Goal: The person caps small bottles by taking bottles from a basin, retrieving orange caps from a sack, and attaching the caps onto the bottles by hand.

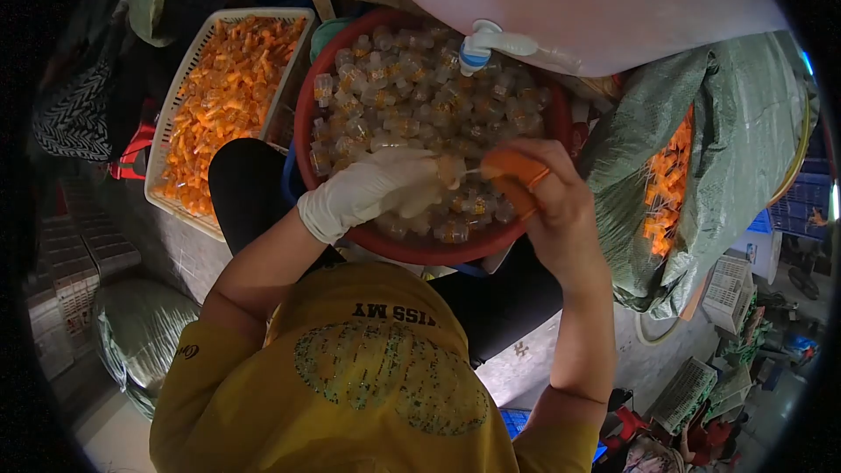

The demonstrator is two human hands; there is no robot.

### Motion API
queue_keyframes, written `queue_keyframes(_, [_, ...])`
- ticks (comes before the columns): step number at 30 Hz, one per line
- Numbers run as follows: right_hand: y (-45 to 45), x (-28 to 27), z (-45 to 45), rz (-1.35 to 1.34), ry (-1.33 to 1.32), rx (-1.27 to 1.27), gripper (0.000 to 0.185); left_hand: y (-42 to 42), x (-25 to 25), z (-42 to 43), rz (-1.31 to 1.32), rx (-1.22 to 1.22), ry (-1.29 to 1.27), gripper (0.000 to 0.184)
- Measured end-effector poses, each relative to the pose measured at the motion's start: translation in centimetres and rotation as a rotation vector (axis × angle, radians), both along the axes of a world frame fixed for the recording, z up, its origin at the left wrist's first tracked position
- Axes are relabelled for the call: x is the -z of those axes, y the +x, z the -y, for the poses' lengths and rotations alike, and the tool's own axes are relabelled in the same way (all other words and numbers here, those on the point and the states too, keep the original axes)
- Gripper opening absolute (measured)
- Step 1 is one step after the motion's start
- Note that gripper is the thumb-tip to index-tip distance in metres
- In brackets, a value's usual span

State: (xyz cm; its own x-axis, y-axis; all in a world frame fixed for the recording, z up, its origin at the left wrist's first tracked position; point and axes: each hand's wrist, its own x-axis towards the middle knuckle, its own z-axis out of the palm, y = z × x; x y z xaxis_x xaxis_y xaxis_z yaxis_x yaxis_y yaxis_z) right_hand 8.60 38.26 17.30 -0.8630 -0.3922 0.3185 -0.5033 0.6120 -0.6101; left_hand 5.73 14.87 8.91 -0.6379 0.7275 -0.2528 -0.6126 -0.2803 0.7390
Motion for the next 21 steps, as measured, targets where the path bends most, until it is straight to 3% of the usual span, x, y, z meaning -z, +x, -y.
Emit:
queue_keyframes(5, [0.9, -0.6, 0.8, -0.067, -0.030, -0.167, 0.032, 1.1, -1.9, -0.4, 0.137, 0.173, 0.191, 0.037])
queue_keyframes(8, [1.2, -0.5, 0.4, -0.084, -0.010, -0.138, 0.028, 2.1, -3.3, -1.0, 0.003, 0.110, -0.017, 0.040])
queue_keyframes(11, [1.8, -0.2, -0.2, 0.037, -0.002, -0.103, 0.020, 2.8, -4.1, -1.3, -0.293, 0.045, -0.230, 0.037])
queue_keyframes(13, [2.1, 0.7, -0.8, 0.218, -0.063, -0.076, 0.016, 2.8, -3.5, -2.0, -1.134, -0.237, -0.492, 0.038])
queue_keyframes(14, [2.3, 1.3, -1.4, 0.448, -0.166, -0.066, 0.016, 2.9, -3.3, -2.2, -1.554, -0.386, -0.615, 0.039])
queue_keyframes(15, [2.3, 1.8, -1.9, 0.677, -0.271, -0.054, 0.017, 3.3, -3.6, -2.1, -1.620, -0.303, -0.692, 0.043])
queue_keyframes(17, [2.8, 2.2, -2.3, 0.757, -0.305, 0.039, 0.018, 2.9, -3.2, -2.3, -1.598, -0.399, -0.672, 0.042])
queue_keyframes(19, [3.1, 1.5, -0.6, 0.454, -0.165, 0.190, 0.020, 1.9, -2.5, -2.4, -1.523, -0.453, -0.671, 0.035])
queue_keyframes(21, [2.8, -0.1, 0.7, -0.054, 0.149, 0.020, 0.020, 1.6, -2.9, -1.3, -0.151, 0.002, -0.284, 0.032])
